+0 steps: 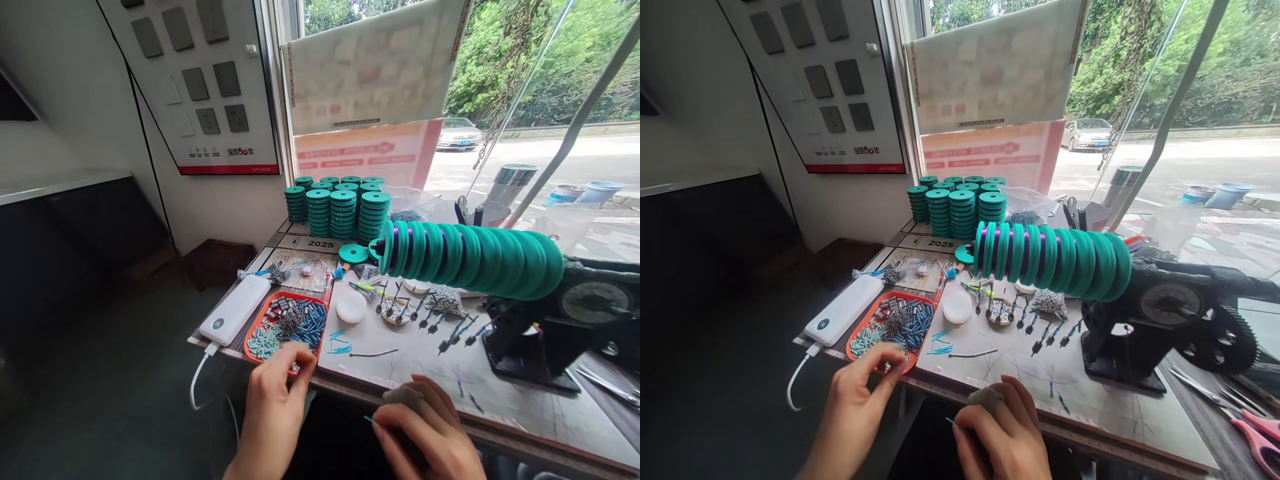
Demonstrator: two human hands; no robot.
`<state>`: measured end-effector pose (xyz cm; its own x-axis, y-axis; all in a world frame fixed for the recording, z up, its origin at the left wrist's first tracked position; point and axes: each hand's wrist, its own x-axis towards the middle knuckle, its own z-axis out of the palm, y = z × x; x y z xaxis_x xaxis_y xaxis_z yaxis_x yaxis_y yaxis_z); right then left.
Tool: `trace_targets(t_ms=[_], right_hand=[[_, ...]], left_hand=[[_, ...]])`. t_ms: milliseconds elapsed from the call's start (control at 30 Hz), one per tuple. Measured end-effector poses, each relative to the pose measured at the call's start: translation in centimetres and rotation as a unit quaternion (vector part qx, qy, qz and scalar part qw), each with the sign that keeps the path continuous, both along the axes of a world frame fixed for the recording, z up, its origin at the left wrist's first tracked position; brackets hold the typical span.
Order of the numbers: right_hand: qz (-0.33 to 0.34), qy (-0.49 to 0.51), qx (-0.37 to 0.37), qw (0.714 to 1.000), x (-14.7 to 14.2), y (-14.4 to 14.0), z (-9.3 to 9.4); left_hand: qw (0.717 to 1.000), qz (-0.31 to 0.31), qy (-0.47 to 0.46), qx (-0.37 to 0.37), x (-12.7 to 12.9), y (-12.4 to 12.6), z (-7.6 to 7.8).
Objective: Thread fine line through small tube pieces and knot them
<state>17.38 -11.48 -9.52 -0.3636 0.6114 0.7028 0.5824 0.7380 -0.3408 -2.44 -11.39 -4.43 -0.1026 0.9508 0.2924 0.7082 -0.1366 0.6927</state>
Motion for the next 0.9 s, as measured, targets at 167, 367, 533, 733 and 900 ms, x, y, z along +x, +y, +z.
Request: trace_targets(t_ms=[167, 367, 533, 733, 900], right_hand=[[0.002, -0.044, 0.059, 0.997, 0.5, 0.0, 0.6], [-0.01, -0.015, 0.039, 0.999, 0.3, -0.2, 0.0], [-0.007, -0.014, 0.046, 0.999, 0.3, -0.1, 0.1], [-0.007, -0.017, 0.039, 0.999, 0.3, -0.2, 0.0], [-0.013, -0.014, 0.048, 0.999, 0.2, -0.2, -0.2]], left_hand=[[0.919, 0.009, -0.389, -0.067, 2.0, -2.1, -3.3], [0.866, 0.004, -0.489, -0.109, 2.7, -2.3, -4.5], [0.914, 0.052, -0.4, -0.053, 3.3, -2.8, -3.5], [0.94, 0.103, -0.324, 0.007, 4.3, -3.3, -3.0], [0.964, 0.099, -0.246, 0.033, 4.3, -3.4, -3.4]])
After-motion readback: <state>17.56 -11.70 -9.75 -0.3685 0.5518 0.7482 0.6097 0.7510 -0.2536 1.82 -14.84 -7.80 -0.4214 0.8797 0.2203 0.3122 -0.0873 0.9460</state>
